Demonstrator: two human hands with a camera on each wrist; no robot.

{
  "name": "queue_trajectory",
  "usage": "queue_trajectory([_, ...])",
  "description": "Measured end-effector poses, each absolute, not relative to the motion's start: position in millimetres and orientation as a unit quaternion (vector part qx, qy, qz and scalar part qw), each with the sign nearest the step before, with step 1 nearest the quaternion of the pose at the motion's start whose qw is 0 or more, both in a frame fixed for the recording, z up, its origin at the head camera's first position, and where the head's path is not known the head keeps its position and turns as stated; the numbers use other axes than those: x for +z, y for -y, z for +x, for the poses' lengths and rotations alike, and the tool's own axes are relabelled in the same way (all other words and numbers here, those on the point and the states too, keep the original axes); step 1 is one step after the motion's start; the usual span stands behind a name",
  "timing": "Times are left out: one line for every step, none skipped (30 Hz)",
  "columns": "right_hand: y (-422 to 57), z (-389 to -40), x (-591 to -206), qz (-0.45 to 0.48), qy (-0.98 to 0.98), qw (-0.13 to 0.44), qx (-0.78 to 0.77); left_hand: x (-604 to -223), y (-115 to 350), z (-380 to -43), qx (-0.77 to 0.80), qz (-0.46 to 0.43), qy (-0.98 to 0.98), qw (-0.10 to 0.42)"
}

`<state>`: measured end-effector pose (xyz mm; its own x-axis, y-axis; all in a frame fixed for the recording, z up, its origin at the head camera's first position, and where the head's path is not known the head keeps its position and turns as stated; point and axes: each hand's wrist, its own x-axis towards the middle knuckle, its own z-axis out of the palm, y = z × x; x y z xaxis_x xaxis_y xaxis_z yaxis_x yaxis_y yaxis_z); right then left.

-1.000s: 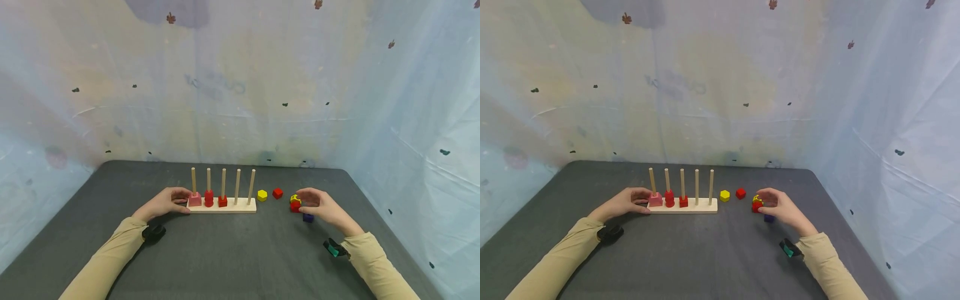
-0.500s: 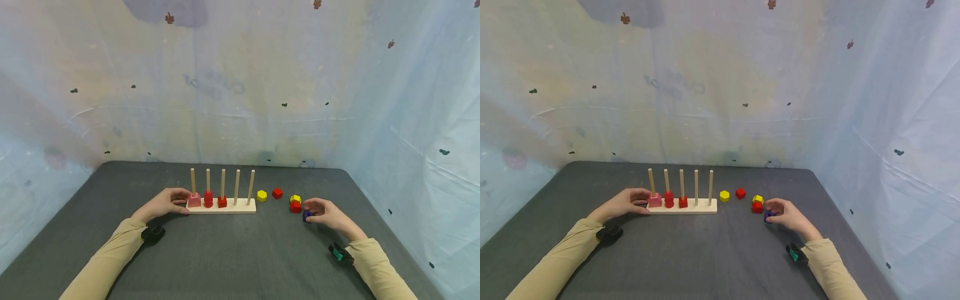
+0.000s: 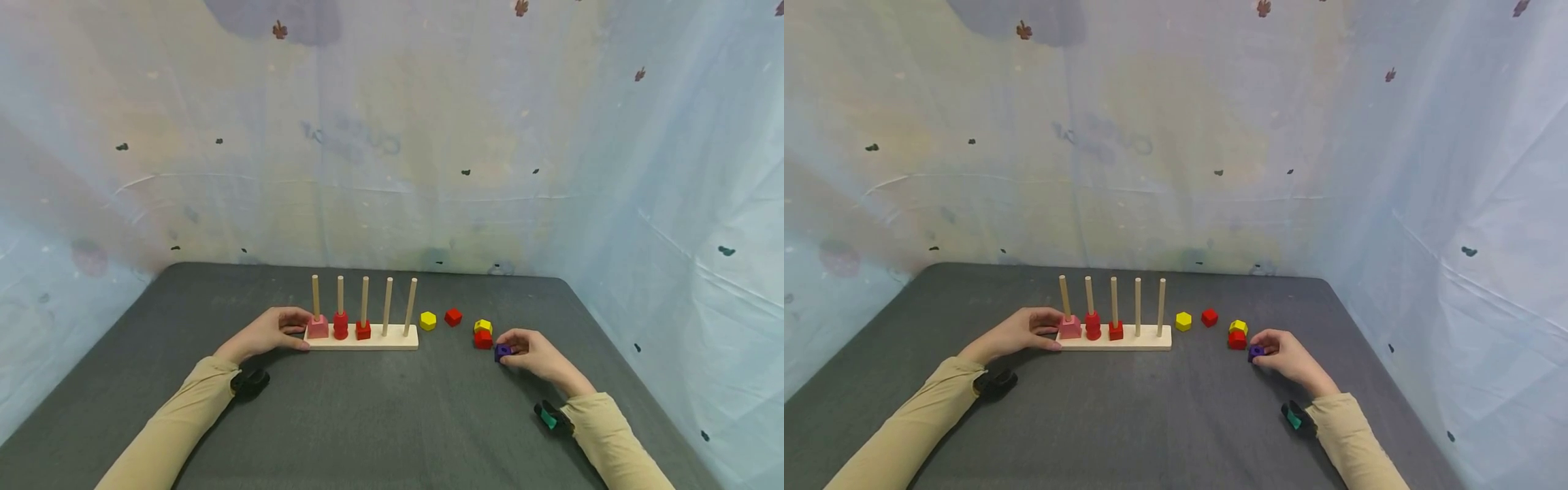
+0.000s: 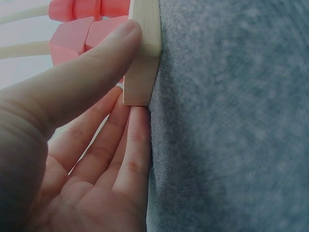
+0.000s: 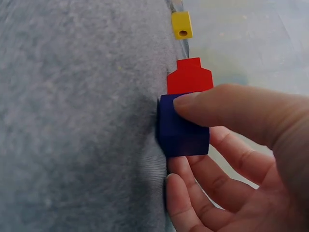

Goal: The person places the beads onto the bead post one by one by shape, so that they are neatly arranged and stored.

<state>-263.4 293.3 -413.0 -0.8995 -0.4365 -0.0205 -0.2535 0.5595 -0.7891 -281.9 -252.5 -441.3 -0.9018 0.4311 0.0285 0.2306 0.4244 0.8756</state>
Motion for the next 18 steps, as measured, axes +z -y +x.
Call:
queue_trajectory([-293.1,-263.6,-412.1,-0.196,-0.878,0.107,-0.423,-441.3,252.5,-282.0,0.499,0.197,-0.838,0.101])
queue_trajectory([-293.0,-263.9,-411.1,-0.194,-0.880,0.105,-0.420,-441.3,252.4,-282.0,0.500,0.198,-0.837,0.101])
queue_trajectory([-292.6,-264.1,-409.8,-0.192,-0.882,0.103,-0.418,-441.3,252.4,-282.1,0.501,0.198,-0.836,0.102])
queue_trajectory([-292.1,-264.5,-408.4,-0.190,-0.884,0.100,-0.416,-441.3,252.3,-282.1,0.501,0.199,-0.836,0.102])
queue_trajectory([-291.7,-264.9,-406.9,-0.189,-0.884,0.099,-0.416,-441.4,252.2,-282.0,0.501,0.200,-0.836,0.101])
queue_trajectory([-291.5,-265.3,-405.4,-0.190,-0.885,0.096,-0.415,-441.3,252.0,-281.8,0.504,0.199,-0.834,0.102])
queue_trajectory([-291.2,-265.7,-403.7,-0.191,-0.885,0.093,-0.413,-441.2,251.8,-281.6,0.505,0.198,-0.834,0.102])
queue_trajectory([-290.8,-265.9,-401.9,-0.193,-0.886,0.089,-0.412,-441.0,251.7,-281.4,0.507,0.198,-0.833,0.103])
queue_trajectory([-290.4,-266.1,-399.9,-0.196,-0.885,0.087,-0.413,-440.9,251.7,-281.2,0.508,0.197,-0.832,0.104])
queue_trajectory([-290.1,-266.5,-398.0,-0.198,-0.885,0.083,-0.413,-440.8,251.7,-281.0,0.510,0.195,-0.831,0.104])
queue_trajectory([-289.9,-266.9,-395.9,-0.201,-0.885,0.080,-0.412,-440.7,251.7,-280.7,0.512,0.192,-0.831,0.105])
queue_trajectory([-289.4,-267.4,-393.7,-0.204,-0.885,0.075,-0.411,-440.7,251.8,-280.6,0.513,0.191,-0.830,0.106])
queue_trajectory([-288.6,-267.7,-391.2,-0.206,-0.885,0.072,-0.412,-440.8,251.9,-280.5,0.513,0.190,-0.830,0.106])
queue_trajectory([-287.5,-268.0,-388.9,-0.205,-0.885,0.069,-0.413,-441.0,252.2,-280.5,0.513,0.190,-0.830,0.106])
queue_trajectory([-286.1,-268.4,-386.5,-0.207,-0.885,0.064,-0.412,-441.2,252.3,-280.5,0.513,0.190,-0.830,0.106])
queue_trajectory([-284.4,-268.8,-384.1,-0.208,-0.886,0.059,-0.411,-441.4,252.6,-280.5,0.512,0.192,-0.831,0.105])
queue_trajectory([-282.4,-269.3,-381.6,-0.210,-0.886,0.052,-0.409,-441.6,252.8,-280.4,0.511,0.192,-0.831,0.105])
queue_trajectory([-279.9,-270.0,-379.1,-0.211,-0.887,0.046,-0.409,-441.8,253.0,-280.3,0.508,0.193,-0.833,0.105])
